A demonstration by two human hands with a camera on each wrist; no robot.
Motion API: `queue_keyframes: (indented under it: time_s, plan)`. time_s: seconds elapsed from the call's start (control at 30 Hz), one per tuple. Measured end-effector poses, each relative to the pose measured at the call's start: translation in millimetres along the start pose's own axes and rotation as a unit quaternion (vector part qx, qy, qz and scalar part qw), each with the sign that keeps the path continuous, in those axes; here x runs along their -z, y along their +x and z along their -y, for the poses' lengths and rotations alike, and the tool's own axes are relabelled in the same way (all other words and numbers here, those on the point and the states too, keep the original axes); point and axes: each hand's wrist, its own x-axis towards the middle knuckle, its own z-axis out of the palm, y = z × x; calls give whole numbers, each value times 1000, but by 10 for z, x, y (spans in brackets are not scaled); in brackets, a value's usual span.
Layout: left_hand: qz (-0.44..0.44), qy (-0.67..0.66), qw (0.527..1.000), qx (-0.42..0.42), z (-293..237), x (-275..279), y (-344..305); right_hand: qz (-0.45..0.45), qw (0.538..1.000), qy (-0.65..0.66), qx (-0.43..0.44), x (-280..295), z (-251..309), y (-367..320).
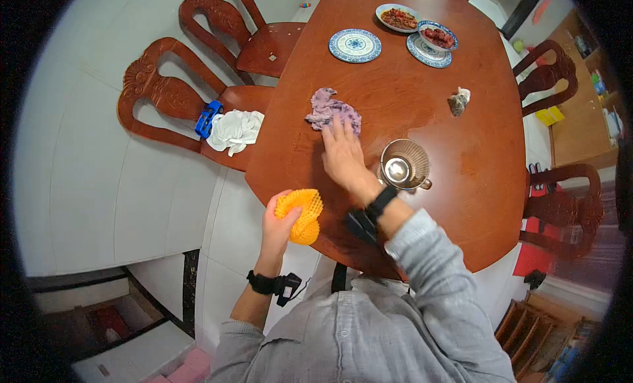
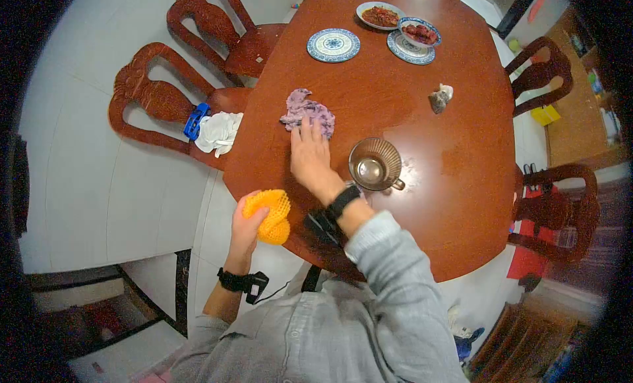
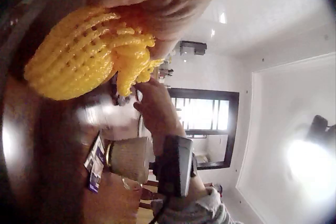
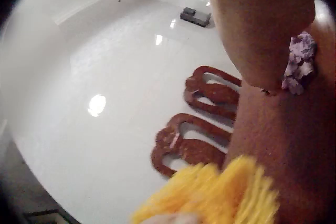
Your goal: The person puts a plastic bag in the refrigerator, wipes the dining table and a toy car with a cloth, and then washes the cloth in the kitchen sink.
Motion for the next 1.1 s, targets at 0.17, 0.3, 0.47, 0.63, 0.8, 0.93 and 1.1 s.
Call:
queue_keyframes:
  time_s: [0.17, 0.3, 0.47, 0.63, 0.8, 0.93, 1.1]
  plan:
    - [-7, 61, 997, 47, -39, 336, 4, 141, 977, -135, -80, -289, 32, 237]
    - [-37, 21, 999, 27, 123, 593, 65, -48, 984, -140, 94, -646, 346, -430]
    - [21, 122, 992, 35, -94, 368, 47, 14, 974, 74, 212, -159, 276, -1303]
    - [248, 457, 819, -241, -191, -306, 29, 84, 979, 56, 179, 416, -42, -1951]
    - [381, 553, 728, -138, -240, -1137, -51, 73, 988, 38, 130, 800, -323, -2320]
    - [398, 648, 638, -125, -134, -1243, -61, 4, 1000, -6, 9, 1166, -422, -2227]
    - [358, 581, 718, -137, -4, -1037, -50, -43, 996, -29, -70, 845, -433, -1892]
